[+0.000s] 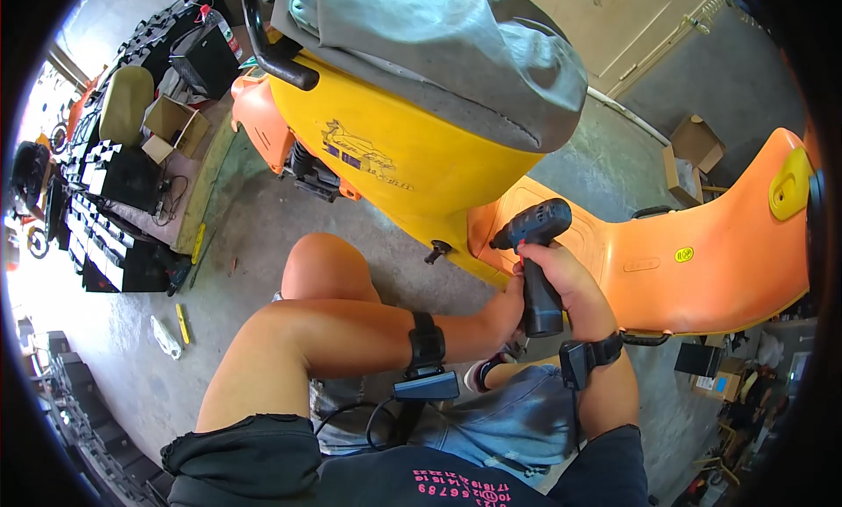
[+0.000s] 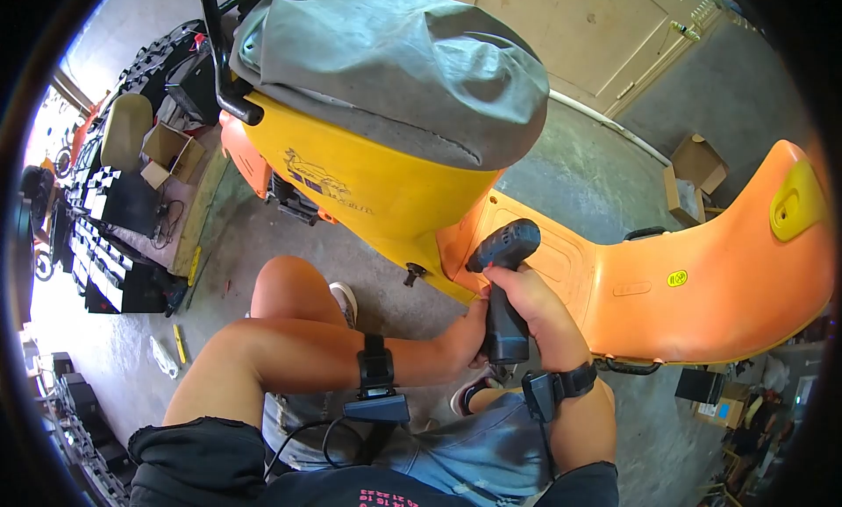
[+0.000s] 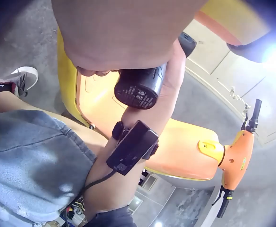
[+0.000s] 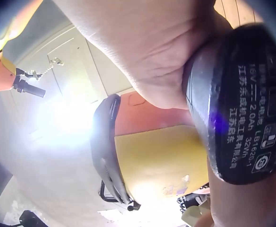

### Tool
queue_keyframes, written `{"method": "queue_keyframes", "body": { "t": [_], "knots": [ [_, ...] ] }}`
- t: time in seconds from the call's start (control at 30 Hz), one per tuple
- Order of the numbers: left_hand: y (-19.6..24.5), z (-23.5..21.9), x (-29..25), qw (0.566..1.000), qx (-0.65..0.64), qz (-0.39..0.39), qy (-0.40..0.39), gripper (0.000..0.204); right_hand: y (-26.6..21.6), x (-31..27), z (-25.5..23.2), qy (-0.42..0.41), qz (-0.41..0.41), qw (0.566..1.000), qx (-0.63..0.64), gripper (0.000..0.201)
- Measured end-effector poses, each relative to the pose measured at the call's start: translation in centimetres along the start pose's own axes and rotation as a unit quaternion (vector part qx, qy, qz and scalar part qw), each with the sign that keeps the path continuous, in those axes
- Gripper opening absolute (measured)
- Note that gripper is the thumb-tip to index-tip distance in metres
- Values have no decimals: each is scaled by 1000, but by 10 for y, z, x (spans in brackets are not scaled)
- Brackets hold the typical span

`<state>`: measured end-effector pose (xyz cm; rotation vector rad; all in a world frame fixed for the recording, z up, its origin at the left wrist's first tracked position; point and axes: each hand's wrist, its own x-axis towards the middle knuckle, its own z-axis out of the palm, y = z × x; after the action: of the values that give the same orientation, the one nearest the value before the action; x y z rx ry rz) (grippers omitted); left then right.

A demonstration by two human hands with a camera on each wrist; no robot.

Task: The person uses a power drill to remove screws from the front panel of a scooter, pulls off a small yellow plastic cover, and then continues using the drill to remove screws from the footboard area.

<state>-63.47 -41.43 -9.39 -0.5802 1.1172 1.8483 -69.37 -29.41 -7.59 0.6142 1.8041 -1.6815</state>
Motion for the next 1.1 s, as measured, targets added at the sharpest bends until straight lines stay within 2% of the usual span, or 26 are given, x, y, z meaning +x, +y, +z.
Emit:
{"method": "queue_keyframes", "body": {
  "t": [0.1,0.5,0.77,1.1],
  "knots": [
    [-5,-5,9,999,0,-8,-39,64,-6,-5,3,4,11,1000,-15,25],
    [-9,-7,11,999,-5,-18,-51,61,-7,-6,5,-17,1,999,-29,23],
    [-8,-5,12,998,-16,-18,-54,61,-5,-4,5,24,21,998,-54,26],
    [-9,-5,13,998,-21,-29,-50,59,-4,0,2,22,4,997,-81,24]
  ]
}}
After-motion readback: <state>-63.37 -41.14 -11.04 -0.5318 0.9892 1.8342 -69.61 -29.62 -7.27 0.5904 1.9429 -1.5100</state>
